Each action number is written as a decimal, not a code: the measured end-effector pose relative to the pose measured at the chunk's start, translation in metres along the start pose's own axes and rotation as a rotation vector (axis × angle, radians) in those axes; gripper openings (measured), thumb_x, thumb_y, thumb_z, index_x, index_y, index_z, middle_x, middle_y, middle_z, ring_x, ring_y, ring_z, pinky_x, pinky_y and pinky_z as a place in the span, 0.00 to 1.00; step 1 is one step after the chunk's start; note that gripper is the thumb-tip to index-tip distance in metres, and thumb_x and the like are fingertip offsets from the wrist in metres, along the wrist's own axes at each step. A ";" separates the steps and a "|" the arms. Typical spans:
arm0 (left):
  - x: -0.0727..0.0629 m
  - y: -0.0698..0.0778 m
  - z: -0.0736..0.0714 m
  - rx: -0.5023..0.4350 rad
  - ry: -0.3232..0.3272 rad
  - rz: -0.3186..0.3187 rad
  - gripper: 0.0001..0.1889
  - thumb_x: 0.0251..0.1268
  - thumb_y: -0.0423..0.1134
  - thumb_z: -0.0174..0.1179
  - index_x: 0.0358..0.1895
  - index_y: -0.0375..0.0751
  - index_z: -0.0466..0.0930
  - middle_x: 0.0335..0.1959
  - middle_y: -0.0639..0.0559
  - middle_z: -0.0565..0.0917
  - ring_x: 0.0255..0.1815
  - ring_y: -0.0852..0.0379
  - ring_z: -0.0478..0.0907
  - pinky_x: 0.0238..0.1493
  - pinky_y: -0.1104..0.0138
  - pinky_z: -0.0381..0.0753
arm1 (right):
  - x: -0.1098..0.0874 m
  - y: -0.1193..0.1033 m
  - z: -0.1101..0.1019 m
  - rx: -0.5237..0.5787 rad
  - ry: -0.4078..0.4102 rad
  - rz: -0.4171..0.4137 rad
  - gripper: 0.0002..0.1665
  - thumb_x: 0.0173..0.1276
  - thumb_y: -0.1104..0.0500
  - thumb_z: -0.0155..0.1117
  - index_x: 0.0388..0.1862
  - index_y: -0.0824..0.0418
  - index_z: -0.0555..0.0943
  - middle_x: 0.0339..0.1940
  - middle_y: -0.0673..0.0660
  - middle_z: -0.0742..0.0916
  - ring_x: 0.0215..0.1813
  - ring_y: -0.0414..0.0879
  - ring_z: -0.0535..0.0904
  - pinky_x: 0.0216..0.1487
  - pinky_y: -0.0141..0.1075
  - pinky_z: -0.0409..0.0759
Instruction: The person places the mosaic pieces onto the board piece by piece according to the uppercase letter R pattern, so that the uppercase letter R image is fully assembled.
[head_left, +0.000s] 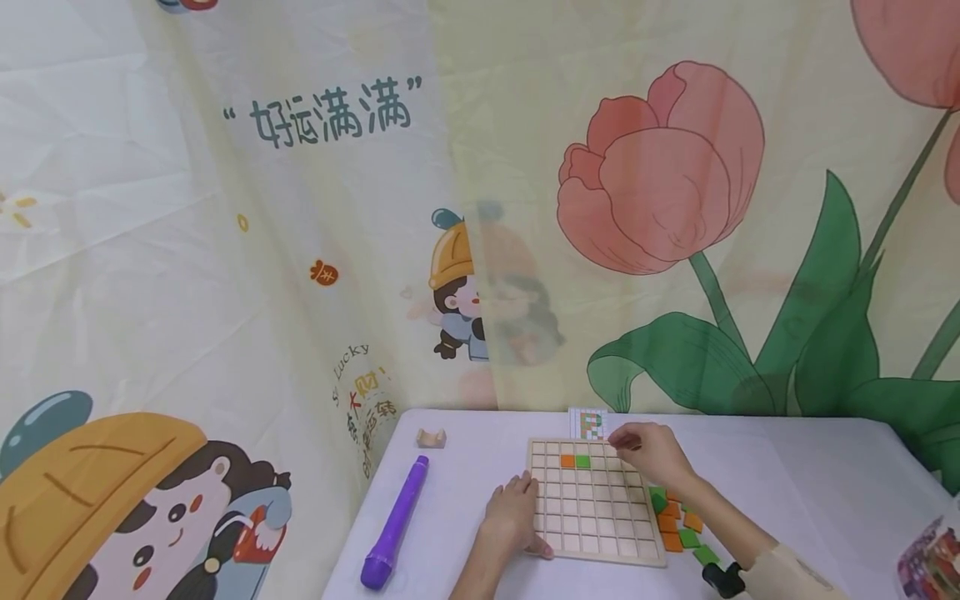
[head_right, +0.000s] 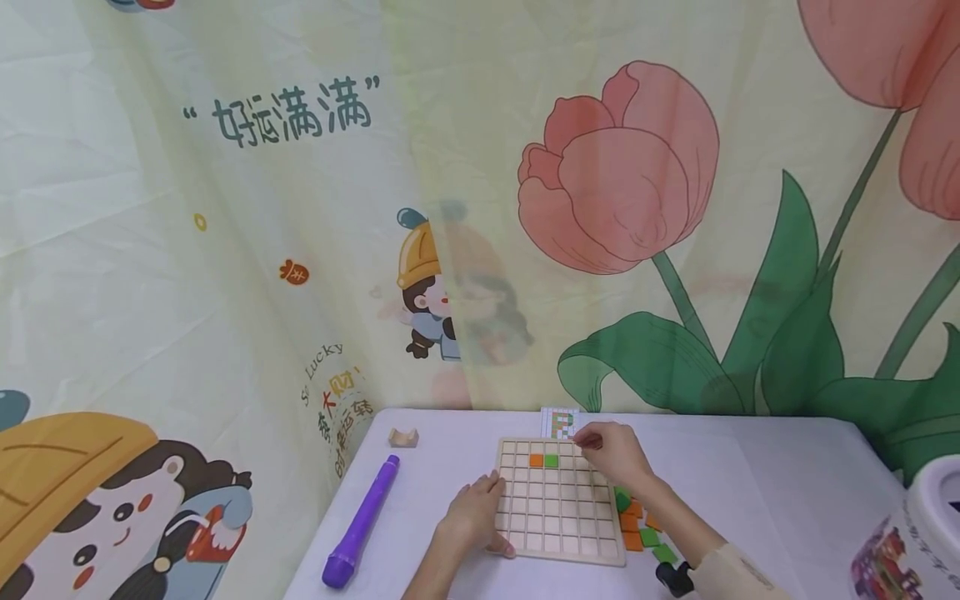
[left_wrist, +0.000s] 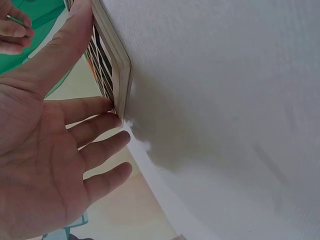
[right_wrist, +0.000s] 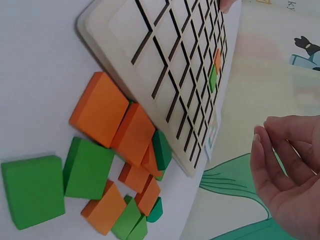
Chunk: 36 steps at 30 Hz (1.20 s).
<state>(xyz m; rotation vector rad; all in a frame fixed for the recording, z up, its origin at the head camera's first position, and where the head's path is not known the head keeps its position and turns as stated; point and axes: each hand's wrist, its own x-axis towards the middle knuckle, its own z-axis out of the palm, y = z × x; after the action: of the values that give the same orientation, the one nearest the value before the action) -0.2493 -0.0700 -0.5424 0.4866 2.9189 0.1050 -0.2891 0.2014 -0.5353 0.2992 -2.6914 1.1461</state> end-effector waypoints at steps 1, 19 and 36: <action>0.000 0.000 0.000 -0.001 0.000 -0.001 0.62 0.29 0.60 0.84 0.75 0.35 0.70 0.77 0.39 0.70 0.78 0.42 0.67 0.76 0.47 0.69 | -0.002 0.000 -0.001 -0.001 0.002 0.004 0.08 0.65 0.69 0.74 0.42 0.62 0.89 0.37 0.52 0.91 0.39 0.45 0.87 0.43 0.42 0.89; 0.003 0.001 0.004 0.003 -0.013 0.002 0.63 0.29 0.60 0.84 0.76 0.35 0.69 0.78 0.40 0.70 0.78 0.44 0.67 0.77 0.48 0.68 | -0.029 0.032 -0.019 -0.060 -0.040 0.054 0.11 0.63 0.70 0.74 0.44 0.62 0.89 0.37 0.51 0.91 0.40 0.45 0.86 0.41 0.36 0.87; 0.001 -0.003 0.003 -0.021 0.000 0.002 0.63 0.30 0.59 0.85 0.75 0.35 0.69 0.78 0.40 0.70 0.79 0.43 0.66 0.77 0.47 0.68 | -0.045 0.060 -0.028 -0.195 -0.159 0.210 0.16 0.52 0.71 0.76 0.42 0.63 0.88 0.37 0.52 0.90 0.41 0.49 0.84 0.48 0.52 0.86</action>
<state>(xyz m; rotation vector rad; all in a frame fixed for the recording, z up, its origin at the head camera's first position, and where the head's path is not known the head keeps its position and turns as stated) -0.2503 -0.0724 -0.5456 0.4864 2.9146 0.1360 -0.2585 0.2674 -0.5689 0.0800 -3.0062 0.9344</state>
